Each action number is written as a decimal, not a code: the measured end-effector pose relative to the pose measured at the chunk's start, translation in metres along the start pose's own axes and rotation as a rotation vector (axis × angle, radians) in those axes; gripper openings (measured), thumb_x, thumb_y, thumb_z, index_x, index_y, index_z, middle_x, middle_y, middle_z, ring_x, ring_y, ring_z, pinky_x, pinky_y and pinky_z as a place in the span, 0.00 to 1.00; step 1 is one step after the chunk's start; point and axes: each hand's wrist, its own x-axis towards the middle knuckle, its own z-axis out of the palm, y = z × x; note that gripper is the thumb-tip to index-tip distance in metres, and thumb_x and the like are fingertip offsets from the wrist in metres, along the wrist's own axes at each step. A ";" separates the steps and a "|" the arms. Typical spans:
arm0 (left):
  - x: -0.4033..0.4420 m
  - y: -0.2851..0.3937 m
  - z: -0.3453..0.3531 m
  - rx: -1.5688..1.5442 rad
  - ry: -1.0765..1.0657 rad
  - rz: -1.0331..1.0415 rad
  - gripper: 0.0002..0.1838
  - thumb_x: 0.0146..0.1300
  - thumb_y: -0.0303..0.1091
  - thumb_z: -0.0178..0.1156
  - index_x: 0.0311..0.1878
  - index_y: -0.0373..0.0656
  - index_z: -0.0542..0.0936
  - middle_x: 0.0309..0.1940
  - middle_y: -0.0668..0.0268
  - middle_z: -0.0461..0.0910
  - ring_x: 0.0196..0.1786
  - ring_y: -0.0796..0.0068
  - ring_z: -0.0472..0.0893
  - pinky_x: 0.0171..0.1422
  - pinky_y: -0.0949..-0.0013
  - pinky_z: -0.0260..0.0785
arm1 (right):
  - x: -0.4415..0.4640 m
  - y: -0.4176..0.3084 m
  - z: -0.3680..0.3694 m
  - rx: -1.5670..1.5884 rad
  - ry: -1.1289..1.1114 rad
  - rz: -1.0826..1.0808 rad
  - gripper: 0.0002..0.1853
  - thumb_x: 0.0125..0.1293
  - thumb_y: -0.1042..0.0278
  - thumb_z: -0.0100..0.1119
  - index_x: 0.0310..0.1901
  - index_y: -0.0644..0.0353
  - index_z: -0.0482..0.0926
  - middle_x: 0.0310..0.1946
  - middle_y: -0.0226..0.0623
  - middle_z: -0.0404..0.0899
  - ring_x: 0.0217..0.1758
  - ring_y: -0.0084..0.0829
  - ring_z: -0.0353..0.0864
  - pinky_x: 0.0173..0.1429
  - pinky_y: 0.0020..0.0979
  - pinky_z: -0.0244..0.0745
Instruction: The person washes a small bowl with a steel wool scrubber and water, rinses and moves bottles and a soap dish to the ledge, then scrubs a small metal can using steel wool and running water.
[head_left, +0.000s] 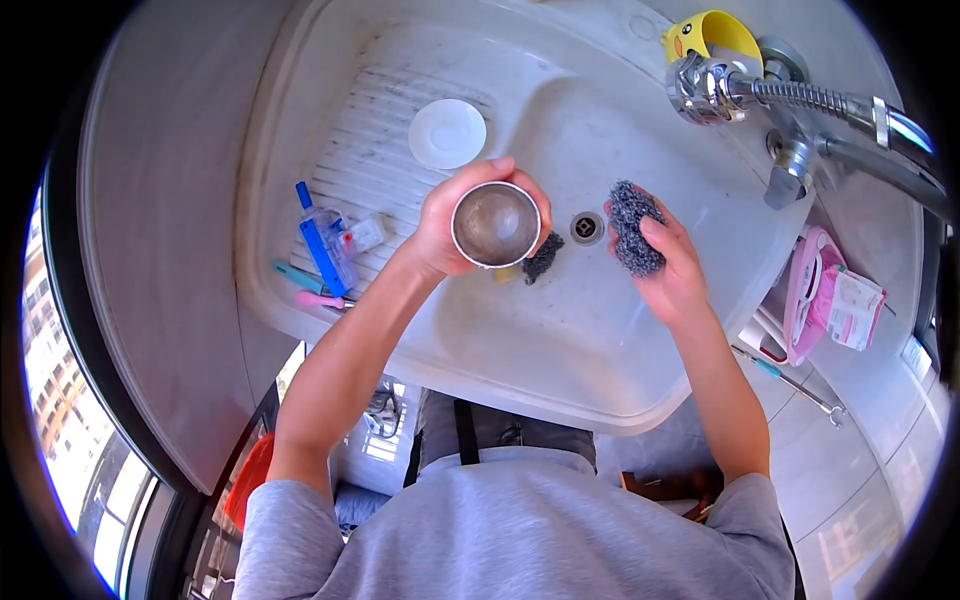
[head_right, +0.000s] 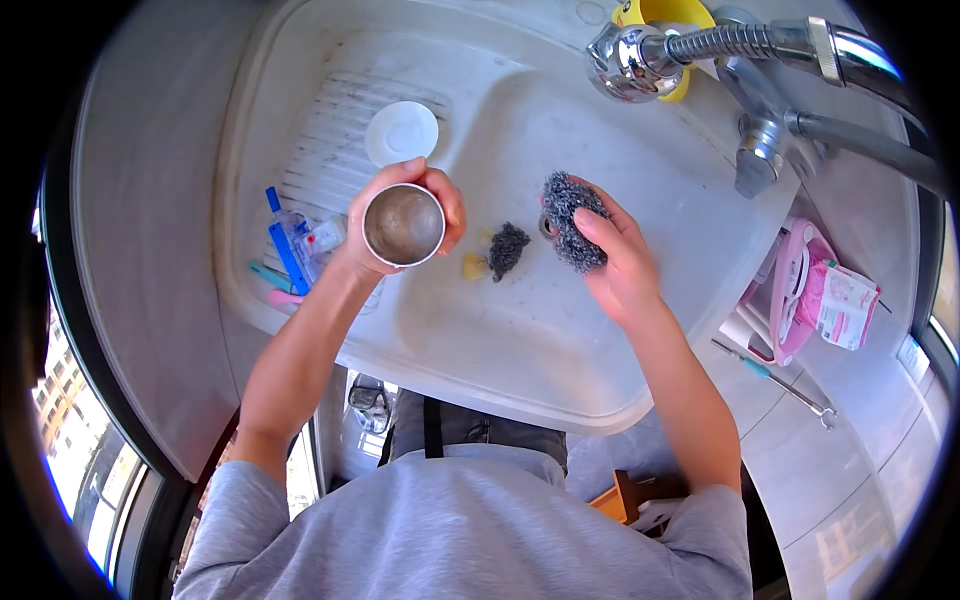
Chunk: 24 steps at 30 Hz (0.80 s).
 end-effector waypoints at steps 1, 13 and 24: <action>0.001 0.000 0.000 0.002 -0.003 -0.003 0.29 0.69 0.48 0.37 0.27 0.33 0.77 0.21 0.51 0.76 0.23 0.62 0.74 0.30 0.65 0.66 | 0.005 0.002 0.001 0.023 -0.023 0.019 0.24 0.64 0.68 0.56 0.61 0.67 0.68 0.49 0.39 0.76 0.48 0.28 0.76 0.51 0.30 0.72; 0.007 -0.012 -0.010 -0.071 -0.014 -0.060 0.38 0.66 0.66 0.36 0.33 0.34 0.77 0.20 0.55 0.75 0.18 0.74 0.71 0.19 0.77 0.58 | 0.054 0.011 -0.031 -0.335 0.237 -0.072 0.22 0.61 0.71 0.61 0.58 0.65 0.74 0.47 0.34 0.78 0.47 0.21 0.76 0.53 0.24 0.71; 0.008 -0.023 -0.006 0.027 0.118 -0.163 0.33 0.71 0.61 0.32 0.44 0.39 0.74 0.24 0.58 0.76 0.14 0.80 0.63 0.17 0.79 0.50 | 0.006 -0.014 0.038 -0.581 -0.124 -0.464 0.21 0.60 0.74 0.62 0.55 0.66 0.73 0.45 0.35 0.78 0.46 0.22 0.77 0.53 0.25 0.72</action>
